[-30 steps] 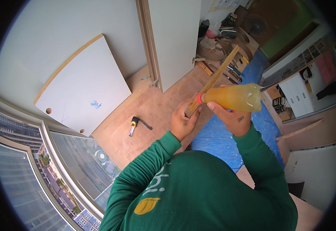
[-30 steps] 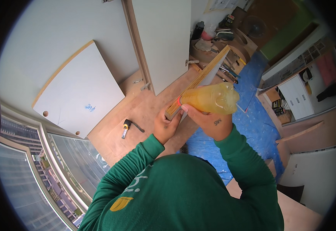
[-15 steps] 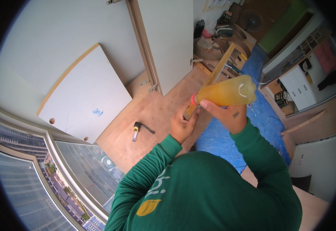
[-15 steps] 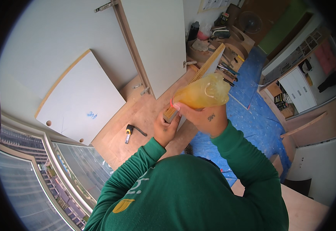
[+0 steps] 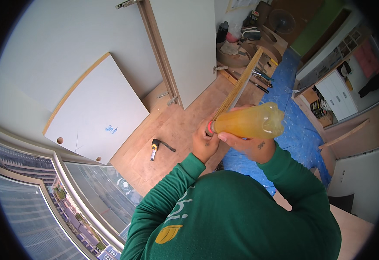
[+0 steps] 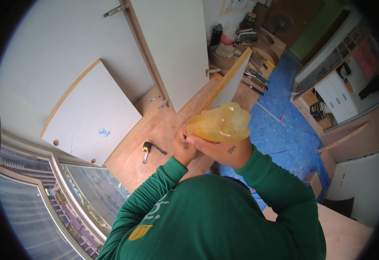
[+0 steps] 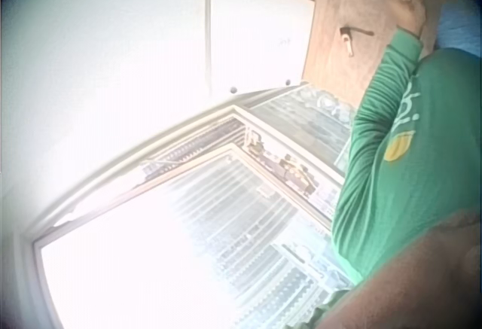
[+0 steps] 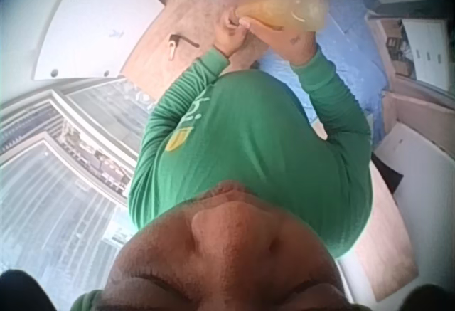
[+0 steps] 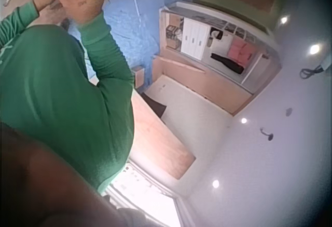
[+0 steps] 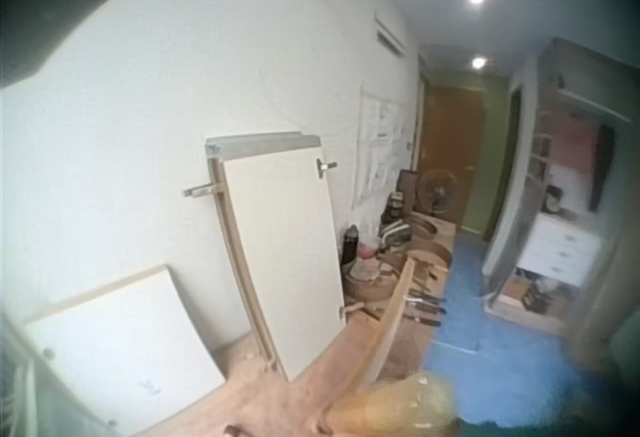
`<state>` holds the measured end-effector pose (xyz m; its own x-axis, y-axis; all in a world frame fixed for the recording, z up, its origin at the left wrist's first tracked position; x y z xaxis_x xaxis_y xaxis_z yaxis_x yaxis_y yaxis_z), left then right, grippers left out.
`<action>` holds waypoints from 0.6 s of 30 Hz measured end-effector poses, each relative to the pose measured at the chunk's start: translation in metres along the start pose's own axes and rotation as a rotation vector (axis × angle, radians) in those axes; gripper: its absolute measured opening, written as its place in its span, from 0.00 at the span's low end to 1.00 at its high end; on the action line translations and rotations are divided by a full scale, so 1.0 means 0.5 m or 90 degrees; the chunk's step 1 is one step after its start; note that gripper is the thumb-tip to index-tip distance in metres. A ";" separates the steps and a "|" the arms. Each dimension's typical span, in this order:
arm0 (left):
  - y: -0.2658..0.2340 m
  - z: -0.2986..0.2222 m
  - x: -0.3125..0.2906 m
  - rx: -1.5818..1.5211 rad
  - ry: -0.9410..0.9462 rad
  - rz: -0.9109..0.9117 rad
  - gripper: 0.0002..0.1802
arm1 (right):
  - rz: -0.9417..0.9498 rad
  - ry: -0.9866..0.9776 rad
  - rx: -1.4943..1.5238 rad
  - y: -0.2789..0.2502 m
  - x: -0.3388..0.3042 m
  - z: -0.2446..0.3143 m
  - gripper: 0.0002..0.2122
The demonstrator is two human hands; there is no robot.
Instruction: The person holds a wooden plank and applies a yellow liquid from a plastic bottle along its edge. The person moves the bottle steadily along the plank to distribute the liquid evenly.
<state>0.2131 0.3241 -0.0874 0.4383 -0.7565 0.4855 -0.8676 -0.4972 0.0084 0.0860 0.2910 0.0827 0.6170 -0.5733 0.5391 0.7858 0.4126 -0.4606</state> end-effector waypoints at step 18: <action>0.006 -0.005 0.001 0.081 -0.076 0.019 0.24 | -0.253 0.330 0.368 -0.105 0.022 -0.126 0.14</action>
<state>0.2101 0.3234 -0.0852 0.4439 -0.8132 0.3764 -0.8474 -0.5175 -0.1186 0.0489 0.2185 0.0681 0.3060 -0.9430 0.1309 0.9237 0.3274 0.1989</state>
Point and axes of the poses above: each hand's wrist, its own x-axis towards the middle knuckle, its own y-axis out of the palm, z = x × y, the point moved 5 cm from there along x, towards the middle knuckle, and after that the axes turned 9 degrees about x, right-handed, at the moved point
